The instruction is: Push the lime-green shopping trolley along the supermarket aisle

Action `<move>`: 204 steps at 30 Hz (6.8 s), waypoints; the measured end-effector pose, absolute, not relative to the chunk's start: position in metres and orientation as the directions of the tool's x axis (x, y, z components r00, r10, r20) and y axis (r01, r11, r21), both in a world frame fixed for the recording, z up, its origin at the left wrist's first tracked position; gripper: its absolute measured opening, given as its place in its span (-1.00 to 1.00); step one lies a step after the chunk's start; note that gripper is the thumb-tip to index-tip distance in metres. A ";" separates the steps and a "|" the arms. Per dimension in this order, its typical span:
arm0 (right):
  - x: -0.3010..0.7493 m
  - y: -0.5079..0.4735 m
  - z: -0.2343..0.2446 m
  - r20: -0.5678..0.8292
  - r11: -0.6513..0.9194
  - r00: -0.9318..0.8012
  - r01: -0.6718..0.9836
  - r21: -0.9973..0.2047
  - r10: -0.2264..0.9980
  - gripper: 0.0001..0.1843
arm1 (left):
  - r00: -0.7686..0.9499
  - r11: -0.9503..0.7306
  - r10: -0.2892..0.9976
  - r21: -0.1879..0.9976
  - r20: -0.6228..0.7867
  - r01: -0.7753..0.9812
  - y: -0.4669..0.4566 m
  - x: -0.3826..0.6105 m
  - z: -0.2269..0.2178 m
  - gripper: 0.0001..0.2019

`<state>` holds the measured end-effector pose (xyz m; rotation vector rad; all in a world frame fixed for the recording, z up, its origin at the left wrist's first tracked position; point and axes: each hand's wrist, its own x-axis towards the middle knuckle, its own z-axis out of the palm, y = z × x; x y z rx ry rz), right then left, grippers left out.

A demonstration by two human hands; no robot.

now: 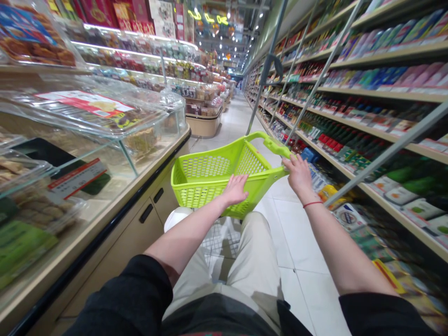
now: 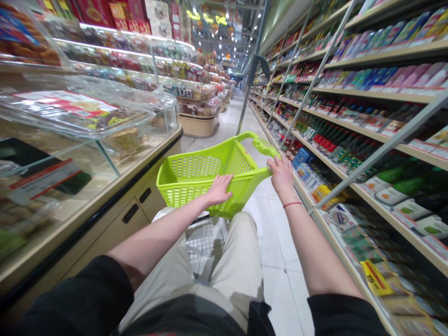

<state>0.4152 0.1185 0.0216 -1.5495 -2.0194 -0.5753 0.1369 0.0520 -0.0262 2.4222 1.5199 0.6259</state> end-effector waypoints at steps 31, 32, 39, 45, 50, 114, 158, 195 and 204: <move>0.362 0.099 -0.002 0.692 0.256 -0.202 0.966 0.026 0.693 -0.52 | 0.402 -0.468 0.884 0.414 0.240 0.781 0.054 0.134 -0.028 -0.23; 0.353 0.094 -0.005 0.672 0.271 -0.236 0.961 0.054 0.702 -0.52 | 0.401 -0.467 0.884 0.414 0.240 0.781 0.054 0.134 -0.027 -0.23; 0.361 0.094 0.004 0.584 0.392 -0.379 0.913 0.110 0.718 -0.53 | 0.397 -0.464 0.885 0.417 0.242 0.781 0.055 0.135 -0.028 -0.24; 0.421 0.118 0.037 0.583 0.197 -0.129 0.979 -0.054 0.802 -0.52 | 0.408 -0.467 0.884 0.417 0.229 0.779 0.056 0.135 -0.028 -0.22; 0.416 0.118 0.032 0.600 0.149 -0.054 0.983 -0.110 0.798 -0.53 | 0.401 -0.461 0.887 0.417 0.227 0.784 0.055 0.135 -0.028 -0.22; 0.371 0.086 -0.001 0.614 0.422 -0.426 0.892 0.162 0.664 -0.48 | 0.407 -0.470 0.882 0.384 0.237 0.795 0.049 0.134 -0.027 -0.24; 0.293 0.073 -0.018 0.473 0.482 -0.520 0.851 0.209 0.711 -0.53 | 0.255 -0.329 0.923 0.247 0.287 0.912 0.024 0.102 -0.044 -0.22; 0.273 0.062 -0.039 0.558 0.456 -0.475 0.870 0.185 0.680 -0.47 | 0.264 -0.357 0.901 0.246 0.344 0.901 0.021 0.100 -0.048 -0.16; 0.326 0.072 -0.027 0.638 0.341 -0.335 0.932 0.120 0.693 -0.46 | 0.263 -0.358 0.904 0.260 0.338 0.897 0.022 0.099 -0.050 -0.16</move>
